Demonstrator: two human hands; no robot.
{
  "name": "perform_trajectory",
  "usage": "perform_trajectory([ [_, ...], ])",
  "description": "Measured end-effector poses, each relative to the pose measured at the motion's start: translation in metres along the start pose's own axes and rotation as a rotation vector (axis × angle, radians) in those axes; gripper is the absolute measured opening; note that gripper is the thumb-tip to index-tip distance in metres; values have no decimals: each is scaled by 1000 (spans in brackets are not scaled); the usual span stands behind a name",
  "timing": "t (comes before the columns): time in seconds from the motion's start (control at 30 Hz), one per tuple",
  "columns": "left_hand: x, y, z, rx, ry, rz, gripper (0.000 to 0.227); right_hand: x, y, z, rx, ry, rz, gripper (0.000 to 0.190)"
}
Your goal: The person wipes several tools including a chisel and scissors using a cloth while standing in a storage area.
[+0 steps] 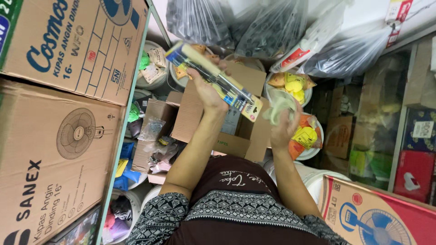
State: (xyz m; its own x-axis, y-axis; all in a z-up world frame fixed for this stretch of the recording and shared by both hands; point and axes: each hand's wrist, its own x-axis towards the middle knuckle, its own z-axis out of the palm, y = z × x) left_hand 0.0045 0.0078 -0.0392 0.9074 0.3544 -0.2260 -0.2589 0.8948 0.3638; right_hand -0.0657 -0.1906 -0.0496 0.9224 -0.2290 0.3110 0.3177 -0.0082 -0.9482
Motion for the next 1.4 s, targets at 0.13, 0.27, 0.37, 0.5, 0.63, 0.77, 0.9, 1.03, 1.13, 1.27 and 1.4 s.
perform_trajectory([
  [0.13, 26, -31, -47, -1, 186, -167, 69, 1, -37, 9, -437, -115, -667, 45],
  [0.27, 17, -45, -40, -61, -83, -256, 71, 12, -37, 18, -542, -239, -705, 30],
  [0.37, -14, -23, -4, 63, -15, -323, 77, 18, -17, 3, -454, 11, -418, 16],
  [0.5, -35, 3, 35, 206, -334, -130, 81, 41, -3, -21, 261, 73, 29, 25],
  [0.63, -40, 16, 59, 138, -557, -32, 71, 35, 7, -21, 406, -39, 256, 30],
  [0.77, -36, 19, 62, 168, -479, -3, 62, 26, 9, -13, 366, 74, 216, 34],
  [0.9, -31, 3, 44, 294, -459, -2, 56, 33, -37, -6, 178, 167, -132, 37],
  [1.03, -37, -38, 16, 193, -528, -192, 67, 40, -83, 23, -261, -19, -425, 48],
  [1.13, -37, -58, 6, 339, -315, -322, 65, 52, -98, 57, -471, -412, -606, 39],
  [1.27, -30, -31, 8, 236, -298, -304, 78, 52, -101, 66, -556, -561, -613, 43],
  [1.4, -16, -13, 11, 213, -225, -189, 82, 31, -88, 57, -674, -648, -545, 50],
])
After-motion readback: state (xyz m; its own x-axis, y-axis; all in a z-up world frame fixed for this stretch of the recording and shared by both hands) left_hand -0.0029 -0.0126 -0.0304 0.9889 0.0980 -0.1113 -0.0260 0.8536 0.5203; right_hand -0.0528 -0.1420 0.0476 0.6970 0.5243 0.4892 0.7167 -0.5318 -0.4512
